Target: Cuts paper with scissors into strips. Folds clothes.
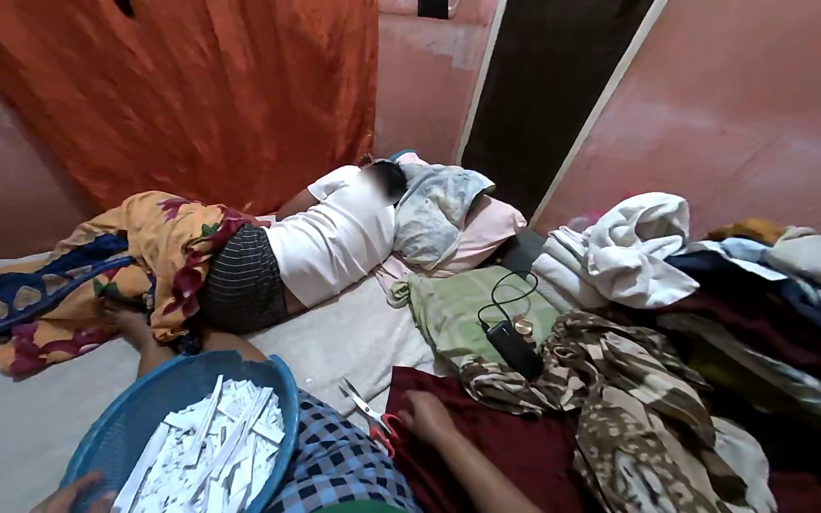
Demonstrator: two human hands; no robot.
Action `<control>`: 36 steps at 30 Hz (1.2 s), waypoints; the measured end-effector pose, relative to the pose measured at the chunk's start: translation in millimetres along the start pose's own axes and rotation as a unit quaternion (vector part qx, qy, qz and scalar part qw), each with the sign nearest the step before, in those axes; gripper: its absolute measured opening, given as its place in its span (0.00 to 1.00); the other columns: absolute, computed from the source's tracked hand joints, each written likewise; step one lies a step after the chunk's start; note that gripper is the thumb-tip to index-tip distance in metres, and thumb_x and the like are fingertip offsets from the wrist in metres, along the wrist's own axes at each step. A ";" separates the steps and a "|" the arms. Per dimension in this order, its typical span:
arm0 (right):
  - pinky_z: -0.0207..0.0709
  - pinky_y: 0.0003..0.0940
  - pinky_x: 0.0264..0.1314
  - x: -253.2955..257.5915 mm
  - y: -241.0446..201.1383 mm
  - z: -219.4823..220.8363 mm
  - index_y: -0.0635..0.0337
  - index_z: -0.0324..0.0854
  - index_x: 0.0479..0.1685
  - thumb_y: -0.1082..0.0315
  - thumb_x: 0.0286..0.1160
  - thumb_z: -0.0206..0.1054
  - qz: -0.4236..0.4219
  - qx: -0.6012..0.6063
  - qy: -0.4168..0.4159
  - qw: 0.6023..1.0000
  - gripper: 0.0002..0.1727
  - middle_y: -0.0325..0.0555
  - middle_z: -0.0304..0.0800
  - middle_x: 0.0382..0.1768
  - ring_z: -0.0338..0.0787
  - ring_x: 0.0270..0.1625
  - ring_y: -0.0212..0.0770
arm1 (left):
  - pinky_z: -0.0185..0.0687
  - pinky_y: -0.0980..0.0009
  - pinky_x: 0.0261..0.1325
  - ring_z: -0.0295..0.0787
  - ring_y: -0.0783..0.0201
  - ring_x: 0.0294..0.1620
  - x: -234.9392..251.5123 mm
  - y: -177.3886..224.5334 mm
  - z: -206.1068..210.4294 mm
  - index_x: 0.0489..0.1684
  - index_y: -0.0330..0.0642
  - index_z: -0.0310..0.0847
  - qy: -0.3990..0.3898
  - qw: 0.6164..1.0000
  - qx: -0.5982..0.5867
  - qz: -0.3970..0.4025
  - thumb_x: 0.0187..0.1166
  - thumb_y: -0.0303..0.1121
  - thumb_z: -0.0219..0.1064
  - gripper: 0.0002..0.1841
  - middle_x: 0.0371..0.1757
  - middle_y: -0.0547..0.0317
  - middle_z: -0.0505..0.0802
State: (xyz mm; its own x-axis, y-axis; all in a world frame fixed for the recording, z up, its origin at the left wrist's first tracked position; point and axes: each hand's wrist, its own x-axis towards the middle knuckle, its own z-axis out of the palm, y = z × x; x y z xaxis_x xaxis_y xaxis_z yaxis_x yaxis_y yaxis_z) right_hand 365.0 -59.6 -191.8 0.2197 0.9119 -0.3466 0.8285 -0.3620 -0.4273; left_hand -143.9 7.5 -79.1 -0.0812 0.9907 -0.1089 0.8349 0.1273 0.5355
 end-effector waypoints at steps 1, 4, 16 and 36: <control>0.71 0.63 0.77 6.2 -10.9 16.4 0.62 0.79 0.73 0.47 0.77 0.69 -0.018 0.001 -0.027 0.999 0.33 0.62 0.85 0.67 0.82 0.73 0.61 | 0.64 0.40 0.83 0.70 0.33 0.82 -0.4 0.3 -0.1 0.79 0.29 0.71 0.006 1.000 -0.009 0.008 0.82 0.30 0.64 0.27 0.79 0.24 0.75; 0.71 0.65 0.74 19.3 -31.7 51.3 0.64 0.75 0.75 0.49 0.67 0.76 -0.010 -0.059 -0.079 0.995 0.38 0.64 0.81 0.70 0.80 0.73 0.64 | 0.65 0.36 0.82 0.69 0.29 0.83 -8.6 6.4 0.3 0.92 0.34 0.52 0.039 0.996 -0.075 -0.007 0.79 0.26 0.67 0.39 0.83 0.24 0.70; 0.80 0.53 0.65 -17.7 -103.3 -54.7 0.69 0.78 0.71 0.59 0.68 0.75 -0.144 0.200 0.112 0.963 0.32 0.63 0.84 0.63 0.87 0.60 0.56 | 0.87 0.58 0.49 0.89 0.58 0.45 -19.6 2.7 22.4 0.77 0.34 0.67 0.026 0.890 -0.409 -0.200 0.84 0.31 0.64 0.24 0.53 0.43 0.88; 0.66 0.60 0.81 -1.5 -164.7 -75.6 0.65 0.79 0.73 0.56 0.81 0.65 -0.278 0.112 0.159 0.941 0.27 0.58 0.86 0.68 0.83 0.73 0.56 | 0.90 0.71 0.33 0.90 0.71 0.29 -59.8 1.0 5.1 0.54 0.37 0.72 0.052 0.859 -0.484 -0.156 0.70 0.18 0.58 0.15 0.33 0.61 0.90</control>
State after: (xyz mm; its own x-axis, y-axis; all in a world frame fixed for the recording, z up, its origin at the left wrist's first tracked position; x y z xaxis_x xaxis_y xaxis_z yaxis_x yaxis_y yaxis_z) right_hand 267.2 13.3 -57.8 -0.0426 0.9710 0.2351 0.7391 0.1890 -0.6465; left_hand -135.3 -51.9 -76.3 -0.3093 0.8934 -0.3258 -0.0773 0.3179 0.9450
